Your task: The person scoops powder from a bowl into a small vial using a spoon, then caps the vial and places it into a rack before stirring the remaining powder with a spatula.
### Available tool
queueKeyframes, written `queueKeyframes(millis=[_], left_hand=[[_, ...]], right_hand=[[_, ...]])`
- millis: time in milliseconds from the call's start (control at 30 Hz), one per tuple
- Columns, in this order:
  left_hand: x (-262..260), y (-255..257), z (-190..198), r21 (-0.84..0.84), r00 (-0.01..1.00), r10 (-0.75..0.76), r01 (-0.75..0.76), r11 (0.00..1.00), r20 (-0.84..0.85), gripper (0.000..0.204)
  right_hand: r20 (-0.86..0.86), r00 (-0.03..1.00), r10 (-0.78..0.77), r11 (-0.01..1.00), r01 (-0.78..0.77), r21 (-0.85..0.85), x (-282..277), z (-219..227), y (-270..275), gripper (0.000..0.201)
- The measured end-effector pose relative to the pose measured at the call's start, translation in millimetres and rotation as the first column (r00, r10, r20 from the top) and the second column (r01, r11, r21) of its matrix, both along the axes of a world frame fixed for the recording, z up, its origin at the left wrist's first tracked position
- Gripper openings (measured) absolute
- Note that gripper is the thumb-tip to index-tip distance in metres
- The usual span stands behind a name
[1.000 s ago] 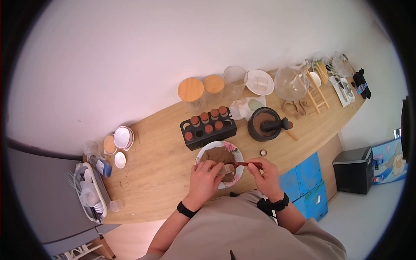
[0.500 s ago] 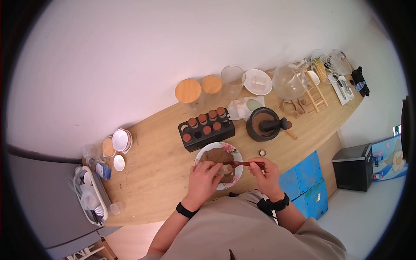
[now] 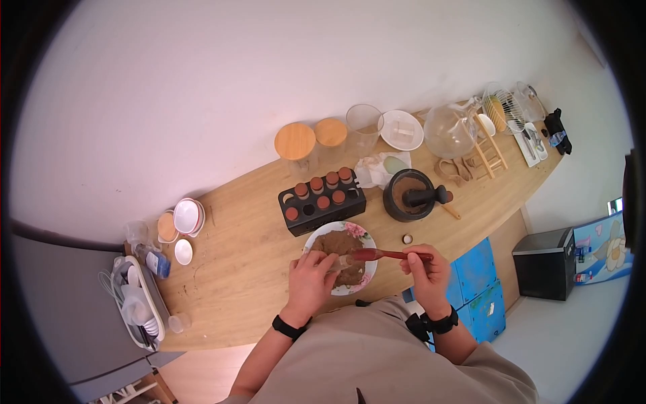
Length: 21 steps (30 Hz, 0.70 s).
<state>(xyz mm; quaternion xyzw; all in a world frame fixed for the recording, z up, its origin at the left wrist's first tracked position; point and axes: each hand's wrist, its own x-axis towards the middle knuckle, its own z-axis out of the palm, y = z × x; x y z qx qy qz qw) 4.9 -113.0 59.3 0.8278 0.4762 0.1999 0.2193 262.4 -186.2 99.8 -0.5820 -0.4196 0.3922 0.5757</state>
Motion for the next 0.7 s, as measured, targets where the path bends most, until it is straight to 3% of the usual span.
queueKeyframes(millis=[67,133,267,333,367,433,567,633,700], left_hand=[[0.3,0.0,0.5,-0.007,1.0,0.001,-0.001,1.0,0.007,0.038],[1.1,0.1,1.3,0.01,0.999,0.002,-0.003,1.0,0.037,0.038],[1.1,-1.0,-0.4,0.005,0.997,0.014,-0.015,1.0,0.074,0.038],[3.0,-0.4,-1.3,-0.016,0.993,0.015,-0.014,1.0,0.117,0.038],[3.4,-0.3,-1.9,-0.015,0.993,0.013,-0.012,1.0,0.118,0.038],[1.5,-0.7,-2.9,-0.022,0.986,0.039,-0.036,0.999,0.161,0.037],[-2.9,0.5,-7.9,-0.154,0.954,0.106,-0.065,0.986,0.281,0.036],[-5.6,-0.7,-7.5,-0.167,0.92,0.181,-0.129,0.977,0.348,0.037],[-8.5,-1.4,-6.5,-0.201,0.902,0.216,-0.148,0.968,0.375,0.037]], right_hand=[[-0.002,1.0,-0.014,1.0,0.014,0.017,-1.2,6.1,-0.8,0.012],[0.157,0.985,0.074,0.997,-0.075,0.005,-2.2,14.4,-0.1,0.011],[0.127,0.992,0.026,0.997,-0.036,0.072,-4.3,25.6,-1.3,0.01],[0.381,0.914,0.137,0.977,-0.187,0.098,-7.2,32.8,0.2,0.011],[0.382,0.914,0.134,0.978,-0.185,0.1,-8.8,34.4,-0.1,0.011],[0.202,0.974,0.105,0.986,-0.129,0.11,-12.3,35.5,0.0,0.011],[0.154,0.984,0.09,0.99,-0.106,0.095,-5.8,14.6,4.0,0.012],[-0.006,1.0,-0.03,0.999,0.031,0.023,-2.8,-1.4,5.5,0.012],[0.085,0.996,0.006,1.0,-0.004,-0.025,3.2,-21.3,5.1,0.012]])
